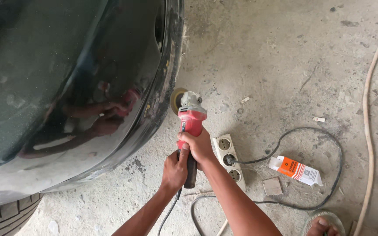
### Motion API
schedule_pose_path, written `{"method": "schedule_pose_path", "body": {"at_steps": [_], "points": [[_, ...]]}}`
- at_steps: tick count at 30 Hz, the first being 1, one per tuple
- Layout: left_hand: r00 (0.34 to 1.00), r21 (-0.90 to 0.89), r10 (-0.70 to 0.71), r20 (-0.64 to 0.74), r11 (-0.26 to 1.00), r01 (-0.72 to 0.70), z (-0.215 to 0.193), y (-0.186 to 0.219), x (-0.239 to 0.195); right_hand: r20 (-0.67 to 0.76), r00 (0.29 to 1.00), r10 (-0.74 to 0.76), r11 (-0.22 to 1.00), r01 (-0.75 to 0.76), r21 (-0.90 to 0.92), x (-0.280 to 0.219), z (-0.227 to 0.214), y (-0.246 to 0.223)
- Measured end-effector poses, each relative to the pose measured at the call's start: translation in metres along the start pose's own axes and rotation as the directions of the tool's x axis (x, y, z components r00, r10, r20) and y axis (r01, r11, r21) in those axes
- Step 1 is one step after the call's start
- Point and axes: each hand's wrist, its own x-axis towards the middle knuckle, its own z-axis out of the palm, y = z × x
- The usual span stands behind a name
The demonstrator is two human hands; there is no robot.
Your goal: The person uses a red angle grinder with a sanding disc to sand the lower edge of a black car bumper. The person moves the tool along the bumper's curve, generating dust as they work.
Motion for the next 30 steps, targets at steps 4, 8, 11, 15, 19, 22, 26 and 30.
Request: {"method": "schedule_pose_path", "body": {"at_steps": [4, 8, 11, 15, 19, 22, 26, 30], "points": [[1.000, -0.004, -0.001, 0.011, 1.000, 0.001, 0.007, -0.009, 0.000, -0.018, 1.000, 0.007, 0.999, -0.008, -0.040, -0.006, -0.001, 0.003], [0.995, -0.022, -0.093, 0.025, 0.995, 0.094, 0.009, -0.023, 0.004, 0.001, 0.997, 0.074, 0.996, -0.074, -0.045, -0.005, -0.001, 0.019], [0.992, 0.013, -0.120, 0.028, 0.993, 0.120, 0.004, -0.026, 0.001, -0.027, 0.994, 0.104, 0.995, -0.104, -0.010, -0.013, -0.002, 0.022], [0.997, 0.089, -0.065, 0.048, 0.994, 0.060, -0.001, 0.004, 0.000, -0.083, 0.994, 0.066, 0.997, -0.063, 0.036, -0.022, 0.011, -0.009], [1.000, 0.098, -0.030, 0.007, 0.995, 0.029, -0.010, 0.029, -0.001, -0.025, 0.999, 0.048, 0.994, -0.045, 0.098, -0.016, 0.013, -0.025], [0.999, 0.094, -0.032, -0.006, 0.995, 0.033, -0.010, 0.030, 0.000, -0.010, 0.999, 0.044, 0.994, -0.043, 0.102, -0.017, 0.016, -0.030], [0.999, 0.111, -0.047, -0.023, 0.993, 0.049, -0.008, 0.029, 0.000, 0.014, 0.999, 0.051, 0.991, -0.053, 0.122, -0.018, 0.017, -0.033], [0.998, 0.110, -0.058, -0.018, 0.992, 0.060, -0.006, 0.033, -0.003, 0.036, 0.997, 0.073, 0.986, -0.077, 0.149, -0.010, 0.013, -0.020]]}}
